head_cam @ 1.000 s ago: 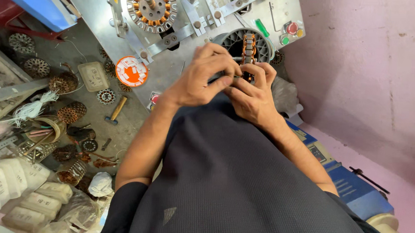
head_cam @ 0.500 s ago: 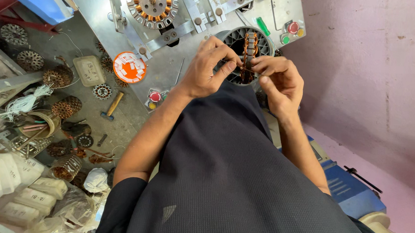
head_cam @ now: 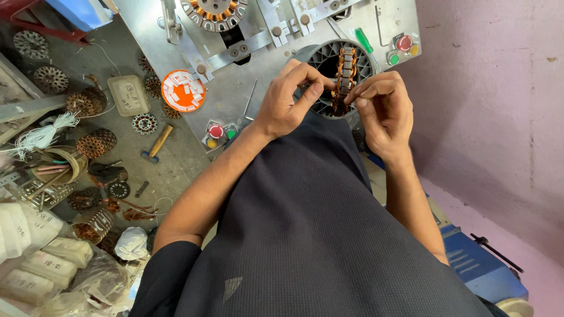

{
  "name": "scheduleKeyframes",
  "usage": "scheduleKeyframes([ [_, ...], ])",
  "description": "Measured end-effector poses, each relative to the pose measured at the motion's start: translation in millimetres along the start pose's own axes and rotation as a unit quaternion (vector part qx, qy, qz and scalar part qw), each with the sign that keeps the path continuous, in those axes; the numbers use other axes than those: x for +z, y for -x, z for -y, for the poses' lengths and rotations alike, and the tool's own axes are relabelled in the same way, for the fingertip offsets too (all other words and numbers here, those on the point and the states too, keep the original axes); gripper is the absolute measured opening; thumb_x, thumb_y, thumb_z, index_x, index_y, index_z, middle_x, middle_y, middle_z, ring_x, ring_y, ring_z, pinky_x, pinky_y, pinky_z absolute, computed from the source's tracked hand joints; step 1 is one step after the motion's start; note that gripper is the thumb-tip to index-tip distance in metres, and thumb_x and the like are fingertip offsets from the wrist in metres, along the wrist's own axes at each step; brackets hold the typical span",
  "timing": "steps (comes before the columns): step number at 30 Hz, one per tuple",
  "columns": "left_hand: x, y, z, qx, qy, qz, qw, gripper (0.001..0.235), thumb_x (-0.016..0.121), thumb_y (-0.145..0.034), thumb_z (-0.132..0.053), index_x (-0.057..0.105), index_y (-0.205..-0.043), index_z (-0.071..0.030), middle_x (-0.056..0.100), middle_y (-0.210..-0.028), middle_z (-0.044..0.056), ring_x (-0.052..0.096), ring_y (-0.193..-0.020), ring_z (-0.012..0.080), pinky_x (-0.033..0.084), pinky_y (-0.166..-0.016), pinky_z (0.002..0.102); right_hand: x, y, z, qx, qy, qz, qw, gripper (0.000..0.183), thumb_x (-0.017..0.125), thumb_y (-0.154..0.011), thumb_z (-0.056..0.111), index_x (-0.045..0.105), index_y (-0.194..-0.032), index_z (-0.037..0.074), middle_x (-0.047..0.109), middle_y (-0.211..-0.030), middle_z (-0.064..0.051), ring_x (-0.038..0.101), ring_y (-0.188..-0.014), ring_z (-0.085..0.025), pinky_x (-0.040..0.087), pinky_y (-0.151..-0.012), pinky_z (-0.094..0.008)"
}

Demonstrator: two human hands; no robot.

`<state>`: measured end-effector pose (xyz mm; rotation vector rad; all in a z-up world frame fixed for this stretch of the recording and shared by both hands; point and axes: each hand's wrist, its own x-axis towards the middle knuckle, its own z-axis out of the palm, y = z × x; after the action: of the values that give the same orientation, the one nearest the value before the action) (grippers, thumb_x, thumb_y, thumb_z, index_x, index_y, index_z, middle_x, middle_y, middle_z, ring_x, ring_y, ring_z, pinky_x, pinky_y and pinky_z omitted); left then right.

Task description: The person is repairing a fan motor stator by using scissors to cut wires and a screwdriver to adjust components within the copper coils.

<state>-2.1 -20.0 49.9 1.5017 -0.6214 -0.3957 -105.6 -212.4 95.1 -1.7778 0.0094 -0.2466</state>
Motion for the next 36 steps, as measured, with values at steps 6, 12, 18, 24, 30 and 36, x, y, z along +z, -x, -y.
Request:
scheduleKeyframes([
  [6,6,4,0,0.018,-0.036,-0.039,0.998,0.018,0.062,-0.105,-0.020,0.072,-0.104,-0.004,0.065,-0.097,0.009,0.062,-0.088,0.0174,0.052,-0.080,0.030,2,-7,5,-0.009,0.095,-0.004,0.995,0.013,0.061,-0.108,-0.006,0.051,-0.111,0.000,0.056,-0.113,-0.012,0.065,-0.092,-0.019,0.056,-0.082,-0.030],
  [12,7,4,12,-0.060,0.104,-0.009,0.993,0.016,0.060,-0.106,-0.018,0.063,-0.101,-0.003,0.074,-0.105,0.005,0.066,-0.087,0.0081,0.053,-0.078,0.025,-3,-12,3,-0.072,0.287,0.011,0.955,0.020,0.069,-0.099,-0.009,0.054,-0.108,0.001,0.062,-0.107,-0.014,0.064,-0.095,-0.026,0.053,-0.083,-0.036],
  [18,9,4,21,-0.151,0.283,-0.007,0.947,0.013,0.059,-0.104,-0.016,0.058,-0.100,-0.003,0.078,-0.107,0.008,0.045,-0.072,0.0046,0.039,-0.068,0.021,-4,-10,-15,-0.081,0.288,-0.003,0.954,0.020,0.067,-0.100,-0.010,0.053,-0.109,0.001,0.060,-0.108,-0.014,0.062,-0.096,-0.026,0.053,-0.084,-0.037],
  [24,-6,5,1,-0.069,0.295,-0.012,0.953,0.014,0.060,-0.111,-0.014,0.058,-0.104,-0.002,0.061,-0.118,0.013,0.049,-0.085,0.0061,0.045,-0.084,0.024,-16,-4,-29,0.004,0.132,-0.043,0.990,0.015,0.060,-0.108,-0.008,0.050,-0.112,0.003,0.057,-0.111,-0.010,0.058,-0.092,-0.018,0.052,-0.083,-0.031],
  [30,-14,-27,-18,-0.034,0.464,0.076,0.882,0.028,0.062,-0.111,-0.032,0.052,-0.097,-0.010,0.072,-0.119,0.018,0.051,-0.069,0.0073,0.046,-0.072,0.021,-20,-7,-37,0.137,-0.215,-0.117,0.960,0.013,0.052,-0.112,-0.004,0.046,-0.115,0.007,0.062,-0.111,-0.011,0.059,-0.092,-0.016,0.051,-0.085,-0.028],
  [36,-7,-49,-28,-0.046,0.461,0.073,0.883,0.025,0.060,-0.112,-0.029,0.053,-0.103,-0.006,0.069,-0.087,0.010,0.060,-0.069,0.0136,0.049,-0.062,0.026,-30,-7,-36,0.190,-0.309,-0.150,0.919,0.020,0.053,-0.102,-0.010,0.048,-0.106,0.009,0.064,-0.099,-0.012,0.061,-0.086,-0.020,0.051,-0.078,-0.030],
])
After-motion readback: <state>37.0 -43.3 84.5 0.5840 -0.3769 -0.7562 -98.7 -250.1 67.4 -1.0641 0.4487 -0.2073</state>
